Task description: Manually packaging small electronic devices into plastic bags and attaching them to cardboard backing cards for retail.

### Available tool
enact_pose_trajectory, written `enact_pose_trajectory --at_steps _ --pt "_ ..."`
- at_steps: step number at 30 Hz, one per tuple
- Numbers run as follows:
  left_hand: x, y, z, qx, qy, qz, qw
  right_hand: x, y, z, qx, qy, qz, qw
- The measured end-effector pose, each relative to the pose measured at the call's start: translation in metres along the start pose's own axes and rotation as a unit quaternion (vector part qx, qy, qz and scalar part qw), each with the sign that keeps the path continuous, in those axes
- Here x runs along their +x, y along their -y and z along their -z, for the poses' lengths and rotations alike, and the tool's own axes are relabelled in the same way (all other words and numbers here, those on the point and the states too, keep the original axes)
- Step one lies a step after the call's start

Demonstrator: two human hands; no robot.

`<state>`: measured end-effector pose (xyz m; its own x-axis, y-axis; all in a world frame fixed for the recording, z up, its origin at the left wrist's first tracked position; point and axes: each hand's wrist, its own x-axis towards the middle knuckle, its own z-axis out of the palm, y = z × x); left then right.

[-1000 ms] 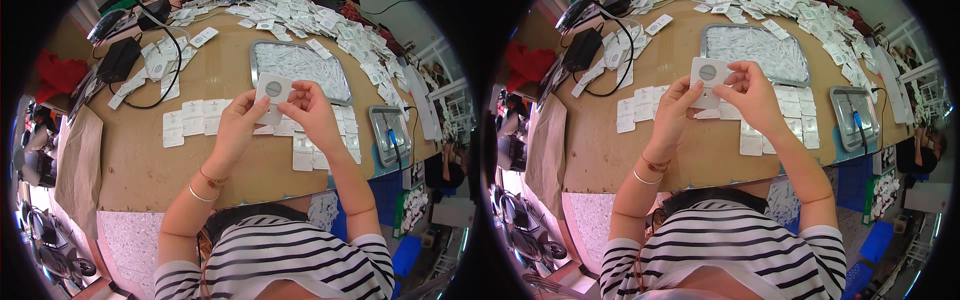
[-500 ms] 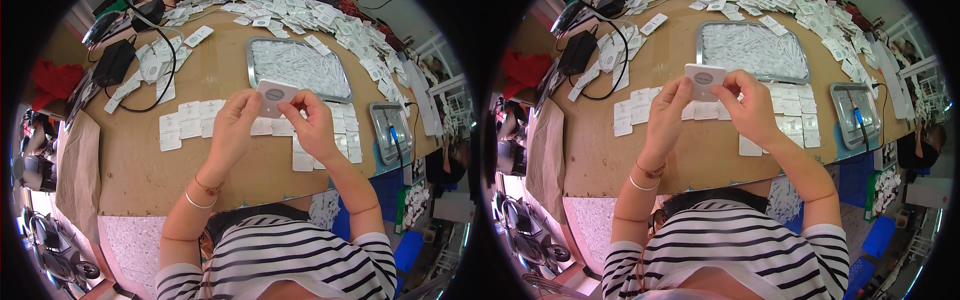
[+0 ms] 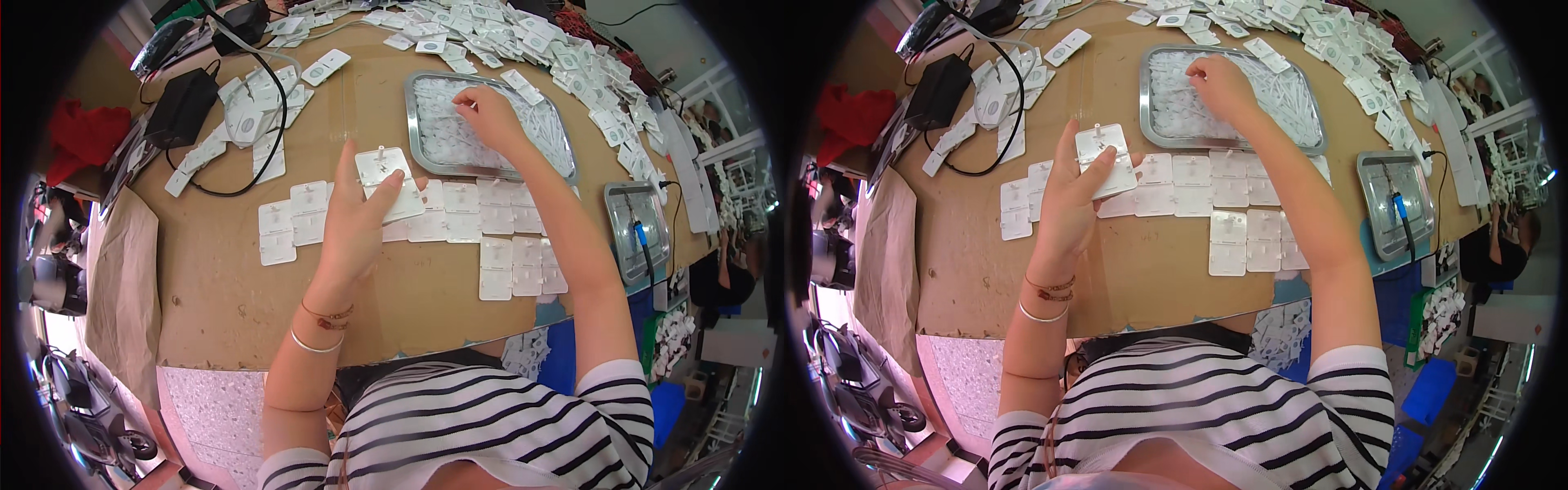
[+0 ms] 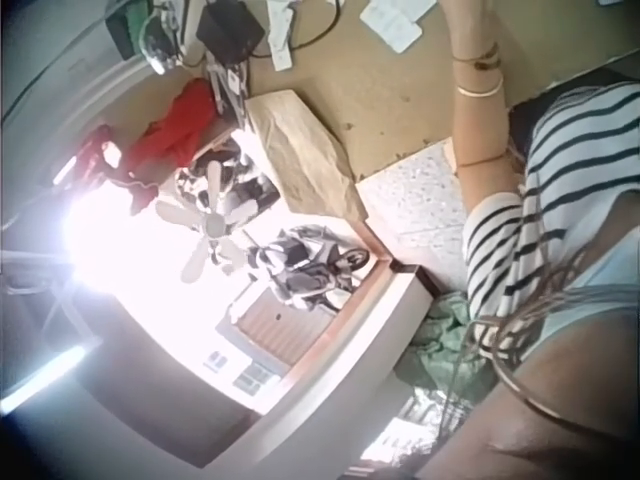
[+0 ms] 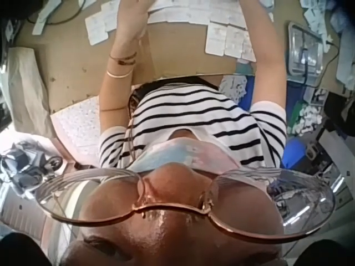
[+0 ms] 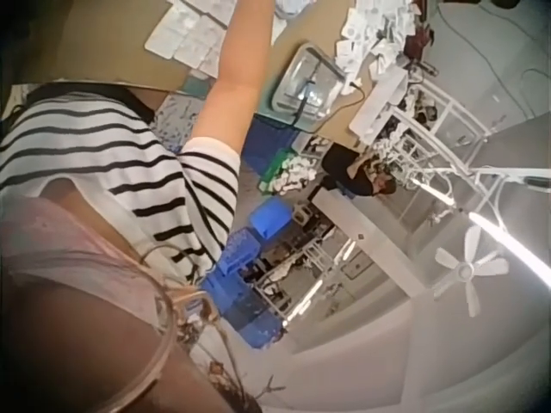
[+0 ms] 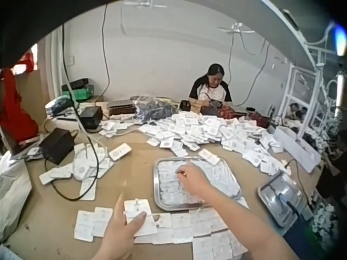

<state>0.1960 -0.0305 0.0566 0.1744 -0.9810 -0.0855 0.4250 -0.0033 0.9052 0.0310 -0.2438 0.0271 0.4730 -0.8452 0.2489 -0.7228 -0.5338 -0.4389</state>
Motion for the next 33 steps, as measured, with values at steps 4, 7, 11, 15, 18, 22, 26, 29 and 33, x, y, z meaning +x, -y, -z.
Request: enact_pose_trajectory --at_steps 4,7,11,15,18,22,26,29,33 --pt "0.003 0.003 0.006 0.010 -0.006 -0.019 1.000 0.019 -0.002 -0.009 -0.015 0.029 0.011 0.999" --pt "0.002 0.003 0.004 0.011 -0.015 -0.011 1.000 0.020 -0.007 -0.008 -0.028 0.067 -0.007 0.997" --pt "0.002 0.002 0.002 0.010 -0.010 -0.014 1.000 0.010 -0.004 -0.008 0.049 -0.006 -0.007 0.999" --pt "0.009 0.016 0.010 0.036 0.001 -0.033 0.999 -0.019 0.027 0.023 0.239 0.017 -0.067 0.969" --pt "0.007 0.015 0.005 0.054 0.010 -0.041 0.998 -0.049 0.050 0.039 0.305 0.023 -0.037 0.951" --pt "0.008 0.019 0.003 0.114 0.020 -0.055 0.992 -0.078 0.069 0.052 0.380 0.037 -0.032 0.924" --pt "0.000 0.016 -0.006 0.098 0.027 -0.051 0.993 -0.102 0.094 0.055 0.421 0.019 -0.025 0.906" --pt "-0.002 0.019 -0.006 0.149 0.031 -0.050 0.987 -0.115 0.108 0.050 0.470 0.032 -0.081 0.879" --pt "-0.003 0.024 -0.012 0.150 0.045 -0.091 0.984 -0.118 0.101 0.035 0.240 -0.068 0.058 0.967"
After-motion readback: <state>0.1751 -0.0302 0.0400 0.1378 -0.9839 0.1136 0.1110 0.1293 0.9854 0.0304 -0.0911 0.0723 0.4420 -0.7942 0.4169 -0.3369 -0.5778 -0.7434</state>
